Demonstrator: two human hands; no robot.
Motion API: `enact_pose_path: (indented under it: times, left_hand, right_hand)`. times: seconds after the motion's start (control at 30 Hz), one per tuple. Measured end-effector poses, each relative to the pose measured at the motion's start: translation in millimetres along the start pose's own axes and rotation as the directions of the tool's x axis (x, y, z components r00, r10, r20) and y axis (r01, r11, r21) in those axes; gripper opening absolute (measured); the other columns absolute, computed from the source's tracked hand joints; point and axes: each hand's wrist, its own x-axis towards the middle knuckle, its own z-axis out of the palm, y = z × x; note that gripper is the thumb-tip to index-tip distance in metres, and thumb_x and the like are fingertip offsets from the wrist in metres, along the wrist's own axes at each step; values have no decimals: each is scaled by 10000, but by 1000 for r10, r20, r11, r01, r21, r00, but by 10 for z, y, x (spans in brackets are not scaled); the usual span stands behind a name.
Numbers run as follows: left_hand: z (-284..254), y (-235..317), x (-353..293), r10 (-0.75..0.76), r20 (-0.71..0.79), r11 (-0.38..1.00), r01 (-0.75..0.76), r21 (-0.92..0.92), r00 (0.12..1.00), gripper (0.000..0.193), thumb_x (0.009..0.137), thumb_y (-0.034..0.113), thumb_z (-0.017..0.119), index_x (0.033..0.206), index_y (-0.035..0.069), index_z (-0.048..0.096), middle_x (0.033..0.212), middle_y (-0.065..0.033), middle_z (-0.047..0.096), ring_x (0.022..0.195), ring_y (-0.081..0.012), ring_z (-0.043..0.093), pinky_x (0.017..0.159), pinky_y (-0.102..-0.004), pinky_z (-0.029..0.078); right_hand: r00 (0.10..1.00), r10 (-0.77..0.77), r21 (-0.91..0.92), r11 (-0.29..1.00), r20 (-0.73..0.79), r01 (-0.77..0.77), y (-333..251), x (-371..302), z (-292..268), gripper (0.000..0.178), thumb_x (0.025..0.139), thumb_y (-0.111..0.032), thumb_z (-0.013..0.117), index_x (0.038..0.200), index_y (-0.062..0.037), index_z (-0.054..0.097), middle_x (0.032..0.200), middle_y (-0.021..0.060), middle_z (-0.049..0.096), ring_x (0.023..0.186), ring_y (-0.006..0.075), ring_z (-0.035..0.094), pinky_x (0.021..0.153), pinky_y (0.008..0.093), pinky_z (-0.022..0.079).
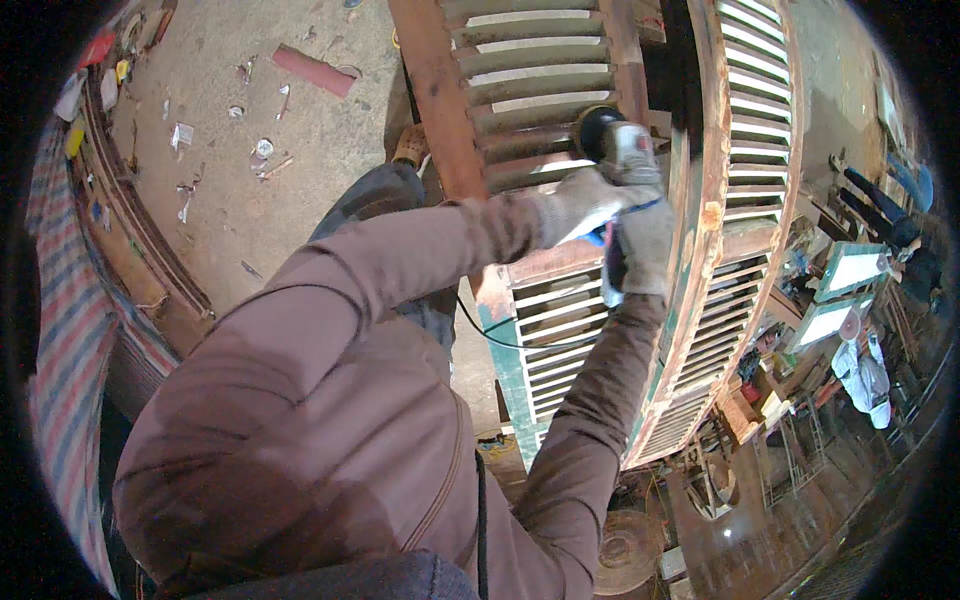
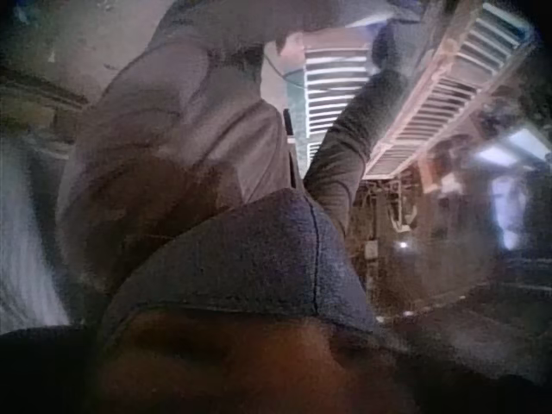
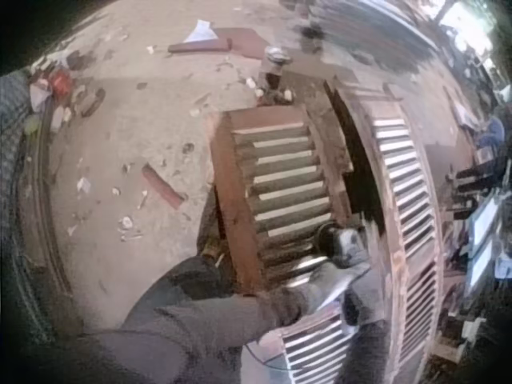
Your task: The person applies a brown substance to a wooden slatted panel using a yellow scraper, then uses an orbital sander to smooth the surface. The person works on the panel's frame and slats, moving the sander systematically across the wood.
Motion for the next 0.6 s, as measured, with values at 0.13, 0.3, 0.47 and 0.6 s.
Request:
enact_pose_path:
  times: [0.13, 0.3, 0.47, 0.6]
  left_hand:
    - [-516, -344, -524, -51, -194, 999, 50, -8, 980, 589, 837, 511, 858, 1101, -2, 742, 895, -90, 747, 678, -157, 703, 529, -315, 570]
    - [-590, -568, -759, 64, -237, 977, -109, -182, 969, 576, 835, 460, 887, 1169, 15, 739, 1043, -81, 754, 868, -154, 715, 725, -324, 602]
    - [-245, -142, -101, -176, 35, 980, 171, 102, 984, 614, 845, 511, 860, 1162, 5, 715, 1021, -92, 726, 879, -197, 714, 745, -374, 613]
    - [-98, -10, -109, -80, -8, 996, 80, 30, 997, 510, 836, 509, 863, 1038, 52, 760, 871, -68, 716, 733, -172, 684, 682, -340, 583]
  right_hand:
    - [976, -209, 148, 969, 57, 199, -761, -519, 378, 539, 800, -216, 843, 1260, -51, 616, 969, 201, 762, 927, 342, 762, 783, 441, 586]
    - [930, -367, 99, 927, 28, 363, -767, -720, 586, 651, 746, -275, 890, 1271, -24, 598, 954, 213, 769, 932, 386, 765, 782, 442, 587]
    - [980, -169, -129, 975, 103, 181, -225, -236, 205, 516, 890, -246, 758, 1344, -48, 614, 1169, 154, 754, 984, 263, 740, 836, 384, 592]
    - [992, -62, -367, 925, 113, 99, 154, -153, 114, 545, 942, -353, 717, 1339, 9, 622, 1160, 178, 733, 1005, 281, 706, 844, 399, 577]
